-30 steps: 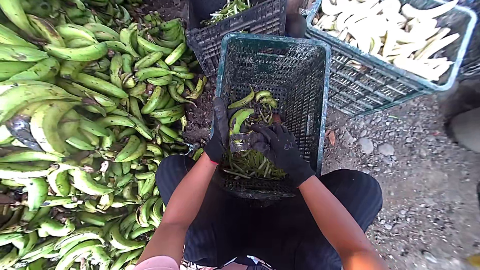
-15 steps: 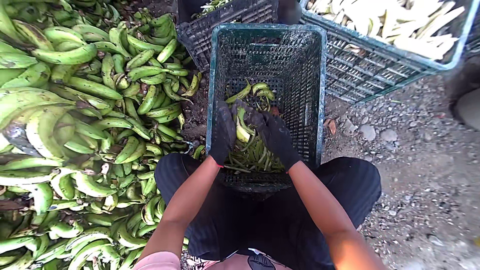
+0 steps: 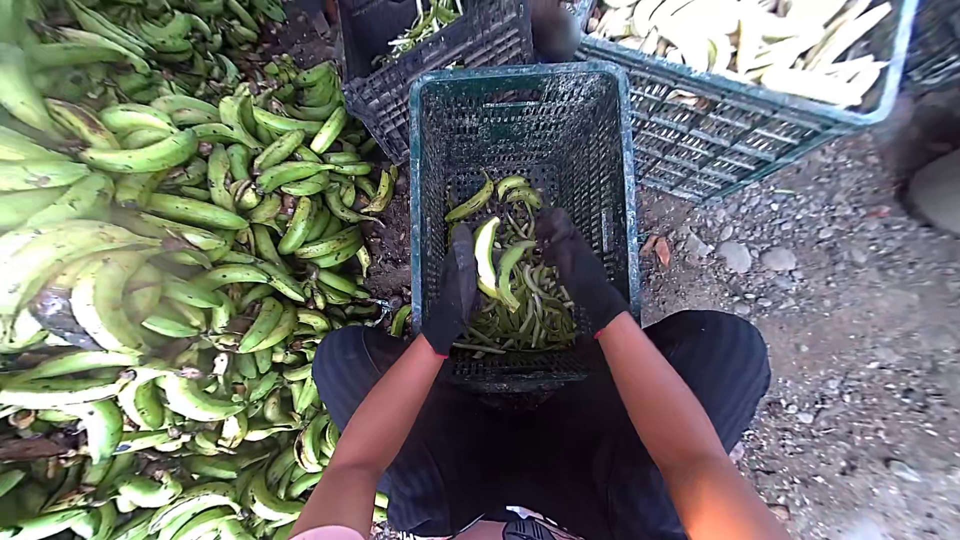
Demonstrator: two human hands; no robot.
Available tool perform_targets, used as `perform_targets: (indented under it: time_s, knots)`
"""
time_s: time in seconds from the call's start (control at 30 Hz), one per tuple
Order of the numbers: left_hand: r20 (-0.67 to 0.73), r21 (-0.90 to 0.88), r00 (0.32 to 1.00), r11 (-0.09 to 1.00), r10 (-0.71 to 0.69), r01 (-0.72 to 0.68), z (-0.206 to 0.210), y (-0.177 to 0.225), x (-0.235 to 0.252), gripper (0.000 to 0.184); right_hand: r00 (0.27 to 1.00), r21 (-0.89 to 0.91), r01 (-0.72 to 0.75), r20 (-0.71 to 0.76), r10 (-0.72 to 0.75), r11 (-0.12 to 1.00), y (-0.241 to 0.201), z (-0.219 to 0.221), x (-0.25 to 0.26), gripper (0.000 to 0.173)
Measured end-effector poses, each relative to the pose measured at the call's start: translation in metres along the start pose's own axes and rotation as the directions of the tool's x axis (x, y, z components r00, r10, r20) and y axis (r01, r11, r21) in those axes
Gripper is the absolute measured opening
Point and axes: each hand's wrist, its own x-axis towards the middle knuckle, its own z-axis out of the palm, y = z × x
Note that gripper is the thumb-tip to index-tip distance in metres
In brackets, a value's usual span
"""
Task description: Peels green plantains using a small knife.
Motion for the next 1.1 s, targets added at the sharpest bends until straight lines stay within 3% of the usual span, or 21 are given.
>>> perform_targets:
  time_s: [0.07,0.13,0.23,0.3,0.4,0.53,0.67,0.83,0.97,1.1]
  knots:
    - [0.07,-0.33,0.998,0.944,-0.001,0.024,-0.009,-0.006,0.012,0.069,0.992,0.244,-0.121,0.068,0.108,0.962,-0.009,-0.003,-0.001,0.063]
    - [0.079,-0.461,0.996,0.885,-0.034,0.067,-0.013,0.001,0.02,0.06,0.956,0.323,-0.278,0.183,0.229,0.905,-0.021,-0.005,-0.008,0.076]
    - [0.015,-0.353,0.999,0.934,-0.05,0.053,-0.017,0.014,0.024,0.036,0.945,0.286,-0.266,0.263,0.192,0.921,-0.025,0.006,-0.02,0.066]
    - [-0.042,-0.258,0.997,0.963,0.063,-0.071,-0.02,0.011,0.026,0.039,0.973,0.272,-0.127,0.223,0.066,0.954,-0.023,0.019,-0.026,0.059]
    - [-0.123,-0.106,0.95,0.948,0.286,-0.299,-0.019,0.006,0.026,0.049,0.968,0.25,0.093,0.205,-0.147,0.964,-0.018,0.034,-0.034,0.069]
    - [-0.197,0.063,0.898,0.919,0.394,-0.389,-0.011,0.001,0.022,0.057,0.96,0.019,0.209,0.186,-0.209,0.978,-0.015,0.045,-0.042,0.07]
    - [-0.321,0.093,0.821,0.879,0.472,-0.469,-0.009,-0.006,0.023,0.052,0.971,-0.228,0.219,0.144,-0.19,0.949,-0.016,0.052,-0.045,0.064]
    - [-0.438,0.418,0.681,0.804,0.587,-0.424,-0.022,-0.013,0.034,0.057,0.981,-0.425,0.195,0.101,-0.168,0.884,-0.026,0.054,-0.051,0.063]
    - [-0.509,0.483,0.623,0.796,0.594,-0.365,-0.024,-0.015,0.039,0.056,0.982,-0.492,0.181,0.046,-0.182,0.852,-0.032,0.055,-0.054,0.066]
    - [-0.47,0.471,0.603,0.761,0.644,-0.445,-0.022,-0.013,0.039,0.059,0.984,-0.481,0.167,0.026,-0.177,0.861,-0.033,0.053,-0.054,0.064]
